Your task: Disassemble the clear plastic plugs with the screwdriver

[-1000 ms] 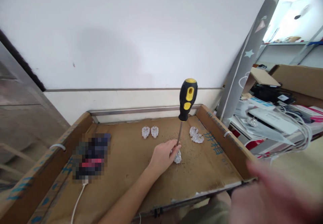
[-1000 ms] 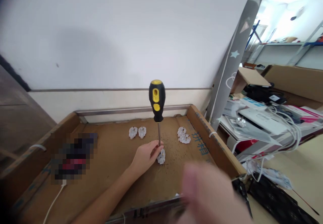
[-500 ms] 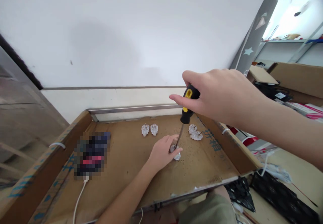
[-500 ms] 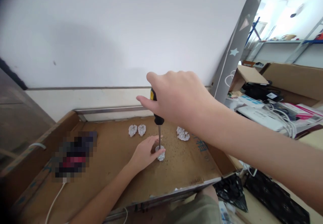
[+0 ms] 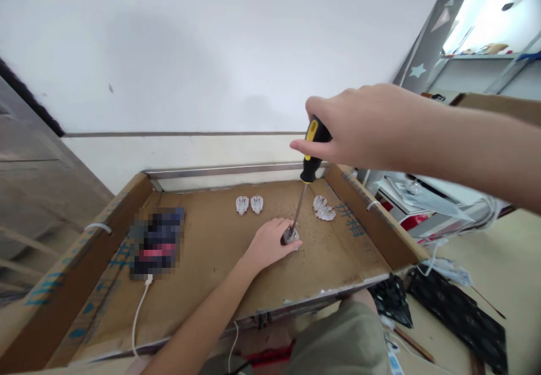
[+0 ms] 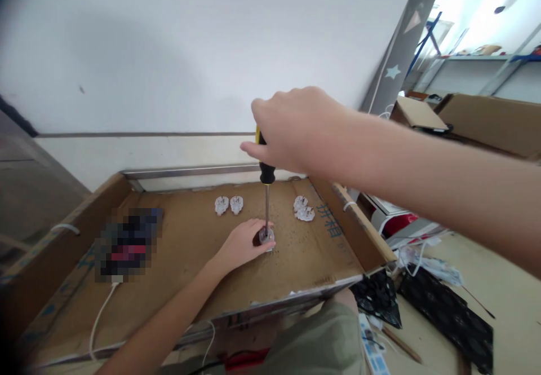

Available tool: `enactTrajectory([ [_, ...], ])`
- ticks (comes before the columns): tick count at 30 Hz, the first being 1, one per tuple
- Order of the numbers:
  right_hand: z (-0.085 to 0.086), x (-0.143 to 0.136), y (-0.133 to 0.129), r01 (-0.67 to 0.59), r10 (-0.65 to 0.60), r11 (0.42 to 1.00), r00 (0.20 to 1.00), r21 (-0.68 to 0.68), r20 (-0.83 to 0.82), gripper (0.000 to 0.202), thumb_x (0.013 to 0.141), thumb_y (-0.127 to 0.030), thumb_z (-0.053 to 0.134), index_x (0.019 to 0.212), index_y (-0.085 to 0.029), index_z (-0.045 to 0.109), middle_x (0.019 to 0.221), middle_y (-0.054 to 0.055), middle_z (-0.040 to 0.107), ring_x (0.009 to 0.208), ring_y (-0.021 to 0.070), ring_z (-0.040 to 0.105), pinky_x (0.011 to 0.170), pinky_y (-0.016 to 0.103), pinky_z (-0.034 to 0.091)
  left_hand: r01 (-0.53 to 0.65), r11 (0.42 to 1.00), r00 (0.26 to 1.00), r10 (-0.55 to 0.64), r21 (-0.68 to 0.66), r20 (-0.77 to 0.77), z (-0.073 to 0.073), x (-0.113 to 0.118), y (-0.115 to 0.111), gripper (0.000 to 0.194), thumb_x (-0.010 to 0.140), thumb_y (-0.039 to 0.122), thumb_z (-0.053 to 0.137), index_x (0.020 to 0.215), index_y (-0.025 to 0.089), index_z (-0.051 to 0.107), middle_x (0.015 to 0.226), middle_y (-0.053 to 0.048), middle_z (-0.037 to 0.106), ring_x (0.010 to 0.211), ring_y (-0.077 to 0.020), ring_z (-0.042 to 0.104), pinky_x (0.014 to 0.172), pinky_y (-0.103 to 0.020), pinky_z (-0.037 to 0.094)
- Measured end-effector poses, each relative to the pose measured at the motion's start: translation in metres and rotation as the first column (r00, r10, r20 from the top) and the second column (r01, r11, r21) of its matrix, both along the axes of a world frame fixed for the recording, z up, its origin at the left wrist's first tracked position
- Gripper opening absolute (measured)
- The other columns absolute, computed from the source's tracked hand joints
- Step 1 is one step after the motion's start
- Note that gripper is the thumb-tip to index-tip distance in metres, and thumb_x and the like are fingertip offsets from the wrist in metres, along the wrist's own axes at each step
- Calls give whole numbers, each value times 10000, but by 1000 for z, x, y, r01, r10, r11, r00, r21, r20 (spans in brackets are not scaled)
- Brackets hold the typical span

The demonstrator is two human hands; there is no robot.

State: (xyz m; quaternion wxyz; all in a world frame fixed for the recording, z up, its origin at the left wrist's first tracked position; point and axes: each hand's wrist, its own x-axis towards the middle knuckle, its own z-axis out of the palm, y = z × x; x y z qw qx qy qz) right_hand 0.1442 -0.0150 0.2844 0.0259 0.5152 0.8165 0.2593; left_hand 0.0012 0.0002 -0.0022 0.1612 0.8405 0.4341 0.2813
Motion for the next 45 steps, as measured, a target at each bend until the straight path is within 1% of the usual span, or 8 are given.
enactTrajectory([
  [3, 4, 5, 5, -79, 74, 988, 996, -132, -48, 650, 801, -705, 262, 959, -171, 598, 762, 70, 604, 713, 173, 575, 612, 293, 355, 5, 1000, 1000, -5, -7, 2, 0, -1, 0, 388, 771, 465, 613, 1066, 222, 552, 996, -38, 619, 938, -216, 568, 850, -333, 427],
  [8, 3, 15, 6, -104, 90, 986, 991, -131, -102, 498, 850, -569, 309, 920, -179, 611, 708, 48, 585, 637, 127, 539, 600, 281, 335, -7, 1000, 1000, 7, -17, 0, 1, 0, -1, 379, 763, 453, 618, 1054, 219, 562, 990, -41, 615, 932, -220, 564, 846, -338, 430],
  [13, 3, 23, 14, -239, 175, 914, 961, -327, -213, 398, 804, -504, 457, 1086, -239, 551, 773, 2, 599, 557, 68, 494, 567, 244, 341, -3, 1000, 1000, 3, -20, 2, 0, 0, 0, 364, 767, 433, 615, 1055, 217, 563, 984, -41, 617, 926, -218, 565, 840, -338, 433],
  [17, 6, 20, 15, -219, 179, 938, 970, -269, -165, 406, 814, -547, 426, 969, -219, 606, 778, 33, 596, 614, 101, 508, 575, 260, 335, -6, 1000, 1000, 6, -18, 6, -1, 0, 0, 350, 764, 433, 618, 1034, 216, 567, 979, -38, 621, 926, -217, 568, 849, -340, 430],
  [22, 10, 16, 3, -193, 127, 916, 971, -351, -202, 381, 761, -404, 551, 1129, -309, 534, 1006, -1, 586, 641, 88, 516, 597, 261, 352, -12, 999, 1000, 12, -31, -5, 1, 0, 0, 363, 758, 427, 625, 1055, 226, 566, 992, -37, 621, 931, -219, 569, 844, -343, 433],
  [31, 6, 19, -1, -288, 230, 913, 948, -290, -221, 315, 741, -389, 572, 1038, -283, 585, 914, -8, 588, 605, 71, 482, 569, 240, 353, -5, 1000, 1000, 5, -21, -4, 0, 0, 1, 354, 755, 420, 626, 1044, 221, 573, 976, -34, 623, 923, -213, 567, 845, -335, 430],
  [35, 5, 24, -4, -262, 188, 914, 950, -310, -249, 345, 734, -274, 553, 1072, -345, 551, 1050, -32, 555, 596, 63, 477, 545, 239, 358, -3, 1000, 1000, 3, -24, -4, 1, 0, 0, 352, 753, 415, 626, 1044, 223, 574, 977, -30, 624, 921, -212, 568, 842, -334, 430],
  [45, 3, 31, -6, -270, 222, 928, 954, -258, -201, 301, 725, -377, 594, 1022, -331, 581, 1013, -14, 540, 663, 96, 497, 585, 259, 378, -3, 1000, 1000, 4, -25, 15, 2, 1, 0, 360, 749, 414, 631, 1049, 225, 565, 1006, -27, 629, 935, -212, 573, 855, -335, 428],
])
